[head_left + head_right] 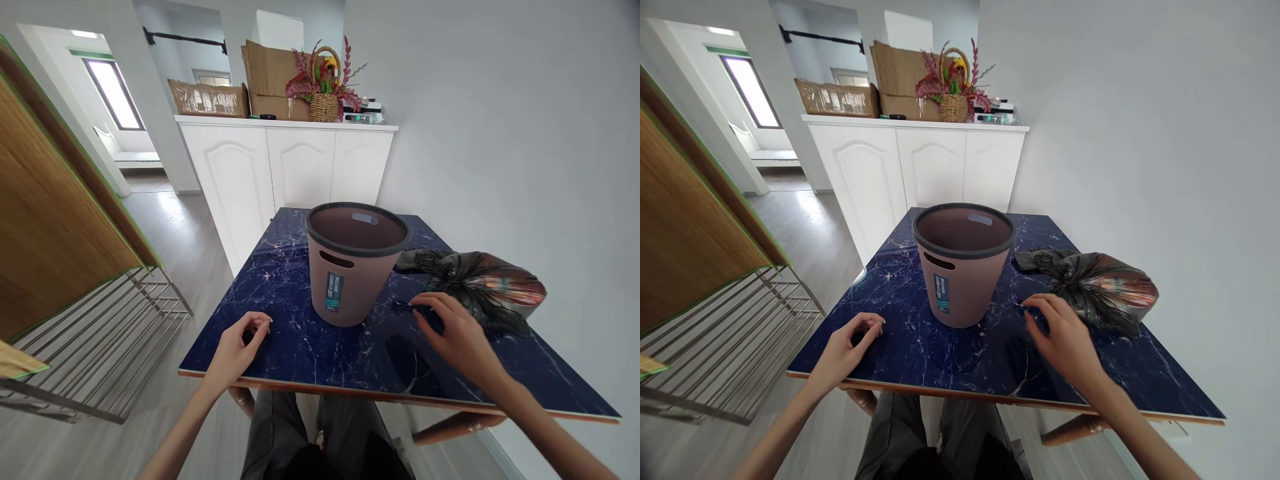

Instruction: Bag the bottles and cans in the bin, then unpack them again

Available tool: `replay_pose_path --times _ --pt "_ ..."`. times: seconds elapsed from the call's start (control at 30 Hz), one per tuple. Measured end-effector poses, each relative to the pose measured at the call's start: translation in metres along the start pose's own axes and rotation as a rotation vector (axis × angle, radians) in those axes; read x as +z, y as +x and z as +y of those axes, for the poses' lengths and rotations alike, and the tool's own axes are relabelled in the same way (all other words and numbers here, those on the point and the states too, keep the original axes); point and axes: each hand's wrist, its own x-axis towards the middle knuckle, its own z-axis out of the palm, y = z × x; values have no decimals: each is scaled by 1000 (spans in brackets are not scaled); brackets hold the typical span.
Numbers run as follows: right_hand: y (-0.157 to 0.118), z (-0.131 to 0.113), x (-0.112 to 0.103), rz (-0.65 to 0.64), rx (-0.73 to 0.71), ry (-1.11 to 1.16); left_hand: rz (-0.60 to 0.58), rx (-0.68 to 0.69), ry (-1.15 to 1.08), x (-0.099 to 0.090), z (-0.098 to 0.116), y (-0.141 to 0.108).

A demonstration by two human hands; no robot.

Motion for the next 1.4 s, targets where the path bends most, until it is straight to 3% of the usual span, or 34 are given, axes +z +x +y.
replay_pose_path --times 0.17,0.4,0.7,0.93,1.17,1.4 --pt "-3 -7 54 -148 126 243 4 1 -1 0 2 -1" --pt "42 9 95 -213 209 154 11 -7 -1 1 -3 3" --pt "95 20 121 -213 396 -110 -29 -7 101 13 -8 25" --pt "95 34 132 -198 391 -245 -69 6 325 20 -19 53" --pt "98 65 147 -245 518 -300 -58 74 327 20 -20 46" --pt "97 71 158 -274 544 -319 -31 96 303 18 -19 38"
